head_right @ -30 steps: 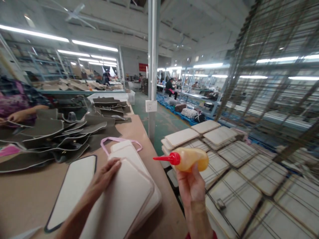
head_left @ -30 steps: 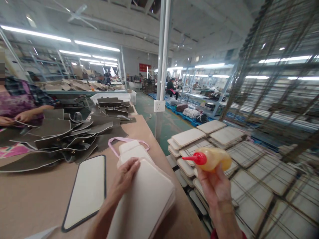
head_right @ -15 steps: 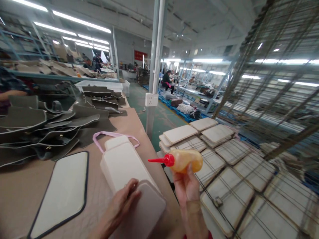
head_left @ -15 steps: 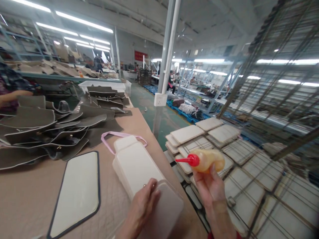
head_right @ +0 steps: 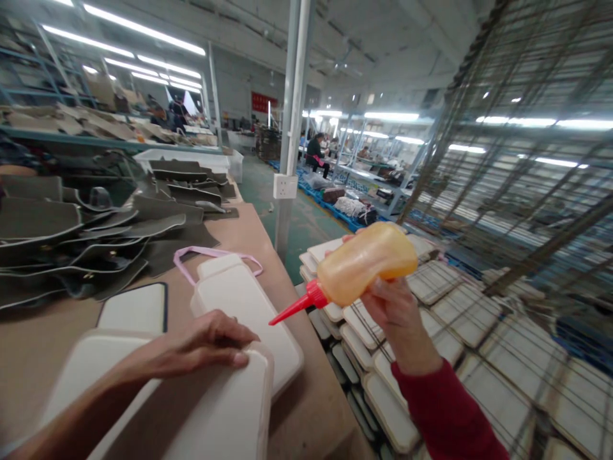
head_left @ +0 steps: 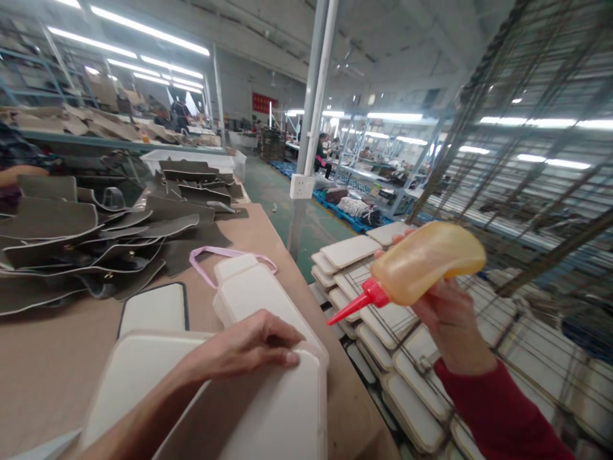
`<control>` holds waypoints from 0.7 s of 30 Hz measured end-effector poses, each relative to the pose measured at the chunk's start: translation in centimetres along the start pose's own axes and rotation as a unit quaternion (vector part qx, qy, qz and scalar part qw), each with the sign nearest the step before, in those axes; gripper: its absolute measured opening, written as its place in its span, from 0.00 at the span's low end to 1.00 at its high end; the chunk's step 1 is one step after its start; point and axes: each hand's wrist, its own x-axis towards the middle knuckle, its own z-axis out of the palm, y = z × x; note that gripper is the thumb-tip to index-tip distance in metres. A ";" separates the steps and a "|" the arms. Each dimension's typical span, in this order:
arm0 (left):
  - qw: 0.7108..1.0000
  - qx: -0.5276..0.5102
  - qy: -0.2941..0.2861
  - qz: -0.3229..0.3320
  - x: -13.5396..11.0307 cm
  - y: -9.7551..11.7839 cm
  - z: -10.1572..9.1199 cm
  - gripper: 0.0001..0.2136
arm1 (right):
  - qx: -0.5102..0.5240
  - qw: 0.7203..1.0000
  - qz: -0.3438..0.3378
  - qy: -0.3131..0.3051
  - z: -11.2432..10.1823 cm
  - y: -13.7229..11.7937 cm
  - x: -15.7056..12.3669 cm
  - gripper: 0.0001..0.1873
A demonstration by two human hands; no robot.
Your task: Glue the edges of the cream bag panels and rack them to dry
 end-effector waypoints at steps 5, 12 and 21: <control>0.994 -0.004 -0.111 -0.008 0.2 1.7 -0.6 0.12 | -0.028 0.996 0.013 -0.078 1.5 -3.0 -0.6 0.32; 0.988 -0.012 -0.157 -0.002 0.1 4.2 0.7 0.12 | -0.002 0.987 0.050 -0.154 2.6 -3.2 -2.1 0.32; 0.980 0.015 -0.195 -0.035 0.9 7.0 2.9 0.17 | 0.064 0.985 0.083 -0.138 1.0 -1.7 -3.4 0.33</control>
